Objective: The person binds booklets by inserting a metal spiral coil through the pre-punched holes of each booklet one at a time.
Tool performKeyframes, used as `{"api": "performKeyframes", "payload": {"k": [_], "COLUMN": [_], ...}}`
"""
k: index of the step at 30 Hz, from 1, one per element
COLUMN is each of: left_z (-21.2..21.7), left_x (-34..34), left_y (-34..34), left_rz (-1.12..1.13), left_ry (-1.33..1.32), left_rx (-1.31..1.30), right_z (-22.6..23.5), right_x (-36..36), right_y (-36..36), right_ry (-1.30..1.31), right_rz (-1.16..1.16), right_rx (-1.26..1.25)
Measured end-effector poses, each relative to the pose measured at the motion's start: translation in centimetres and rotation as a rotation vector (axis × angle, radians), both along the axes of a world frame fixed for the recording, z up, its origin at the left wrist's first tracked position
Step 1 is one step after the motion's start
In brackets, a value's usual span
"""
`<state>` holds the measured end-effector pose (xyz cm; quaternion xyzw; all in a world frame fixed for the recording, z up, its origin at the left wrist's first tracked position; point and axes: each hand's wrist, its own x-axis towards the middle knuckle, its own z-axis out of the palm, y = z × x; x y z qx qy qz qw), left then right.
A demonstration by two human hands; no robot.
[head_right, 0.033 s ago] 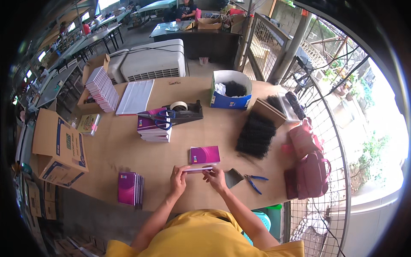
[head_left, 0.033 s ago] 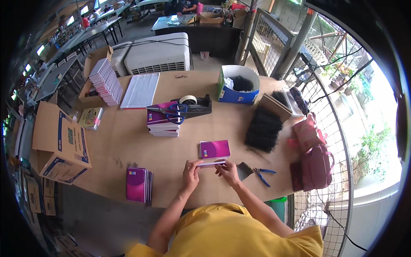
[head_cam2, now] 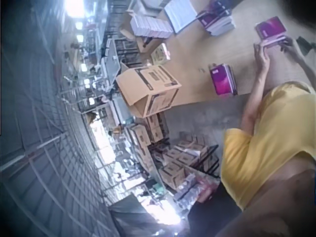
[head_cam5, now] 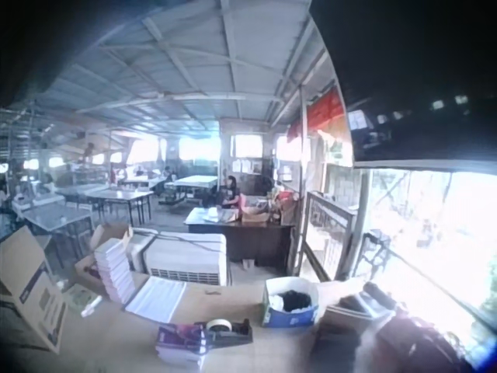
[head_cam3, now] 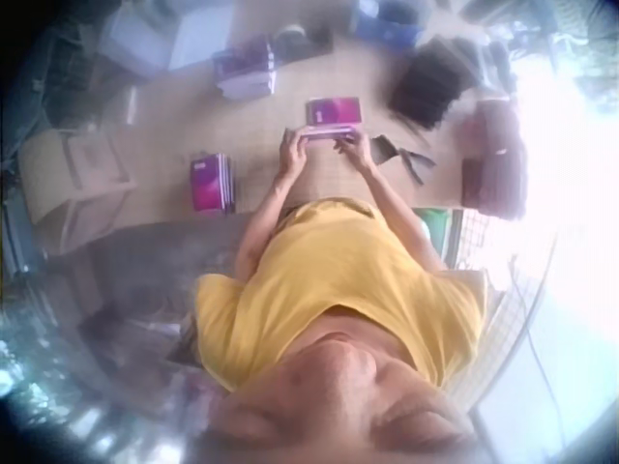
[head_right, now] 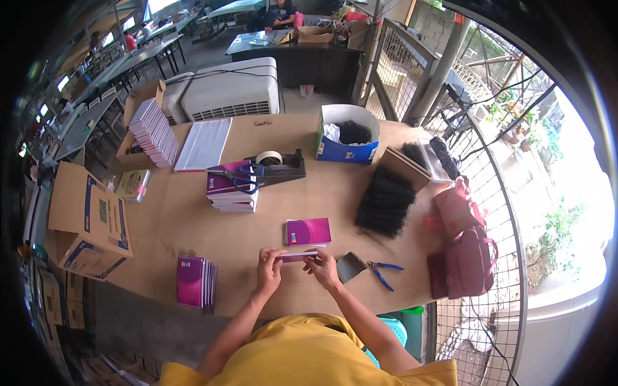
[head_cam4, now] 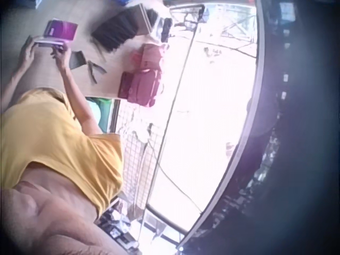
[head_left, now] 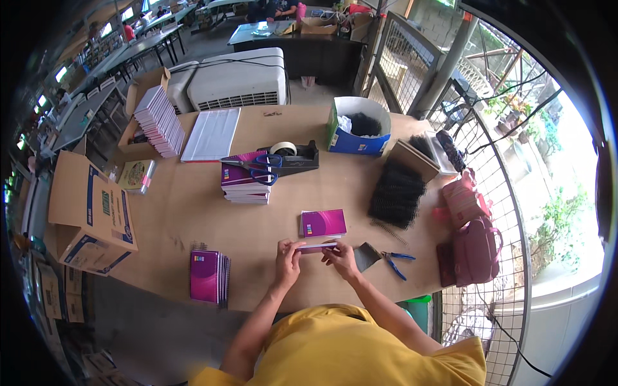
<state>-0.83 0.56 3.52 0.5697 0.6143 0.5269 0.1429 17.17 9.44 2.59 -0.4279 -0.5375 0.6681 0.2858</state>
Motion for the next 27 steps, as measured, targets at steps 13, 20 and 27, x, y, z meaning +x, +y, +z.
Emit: {"api": "performKeyframes", "payload": {"k": [13,20,27], "left_z": [-4.9,-3.7,-3.9], "left_x": [1.1,1.0,0.7], "left_y": [-0.2,0.3,-1.3], "left_rz": [0.142,0.121,0.119], "left_ry": [-0.040,0.080,0.031], "left_rx": [0.057,0.054,-0.008], "right_z": [3.9,-0.6,-0.1], "right_x": [1.8,12.9,12.9], "right_y": [-1.6,9.5,10.2], "right_ry": [-0.158,-1.216,-1.118], "right_rz": [-0.093,-0.270,-0.054], "right_rx": [0.098,0.894,1.092]}}
